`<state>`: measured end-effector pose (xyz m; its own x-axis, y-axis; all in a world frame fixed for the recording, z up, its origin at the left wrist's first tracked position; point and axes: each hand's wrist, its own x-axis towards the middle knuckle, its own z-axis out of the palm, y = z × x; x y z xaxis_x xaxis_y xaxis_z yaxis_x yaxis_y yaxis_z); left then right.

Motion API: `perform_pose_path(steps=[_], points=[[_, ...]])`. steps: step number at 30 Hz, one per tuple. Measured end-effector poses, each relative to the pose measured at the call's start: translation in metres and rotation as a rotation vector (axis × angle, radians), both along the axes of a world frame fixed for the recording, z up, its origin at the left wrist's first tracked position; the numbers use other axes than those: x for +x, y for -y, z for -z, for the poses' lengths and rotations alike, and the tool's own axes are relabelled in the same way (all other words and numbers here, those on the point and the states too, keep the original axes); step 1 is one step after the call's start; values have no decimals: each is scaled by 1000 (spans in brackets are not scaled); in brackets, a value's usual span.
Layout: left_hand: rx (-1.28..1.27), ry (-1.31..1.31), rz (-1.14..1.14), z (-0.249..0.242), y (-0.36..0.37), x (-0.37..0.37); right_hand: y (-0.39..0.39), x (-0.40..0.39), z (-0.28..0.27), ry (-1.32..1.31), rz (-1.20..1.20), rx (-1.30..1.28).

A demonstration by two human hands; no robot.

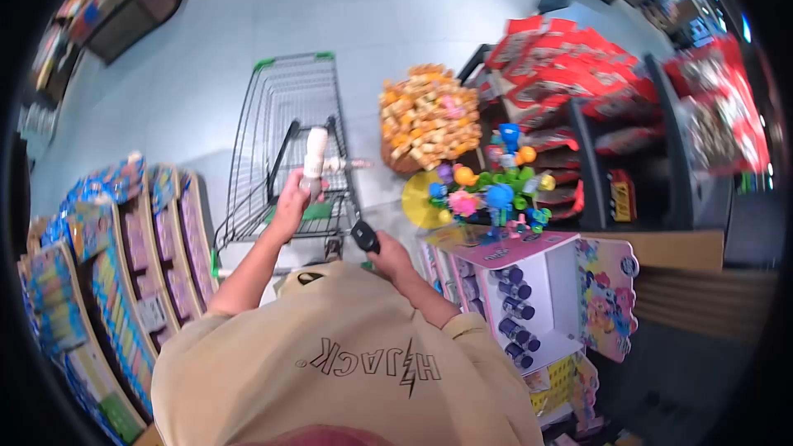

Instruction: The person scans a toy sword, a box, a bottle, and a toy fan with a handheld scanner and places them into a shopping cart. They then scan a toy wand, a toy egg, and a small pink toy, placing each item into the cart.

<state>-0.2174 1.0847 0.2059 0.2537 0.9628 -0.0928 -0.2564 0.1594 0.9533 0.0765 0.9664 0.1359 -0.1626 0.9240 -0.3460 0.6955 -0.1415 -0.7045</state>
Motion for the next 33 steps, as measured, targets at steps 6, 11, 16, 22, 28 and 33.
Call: perform_pose_path(steps=[6, 11, 16, 22, 28, 33], points=[[117, -75, 272, -65, 17, 143, 52, 85, 16, -189, 58, -4], [252, -211, 474, -87, 28, 258, 127, 153, -1, -279, 339, -114], [341, -280, 525, -100, 47, 339, 193, 201, 27, -381, 528, -37], [494, -498, 606, -114, 60, 419, 233, 222, 21, -465, 697, -13], [564, -599, 586, -39, 47, 472, 257, 241, 47, -480, 645, 106], [593, -647, 545, -31, 50, 482, 270, 248, 44, -552, 647, 154]])
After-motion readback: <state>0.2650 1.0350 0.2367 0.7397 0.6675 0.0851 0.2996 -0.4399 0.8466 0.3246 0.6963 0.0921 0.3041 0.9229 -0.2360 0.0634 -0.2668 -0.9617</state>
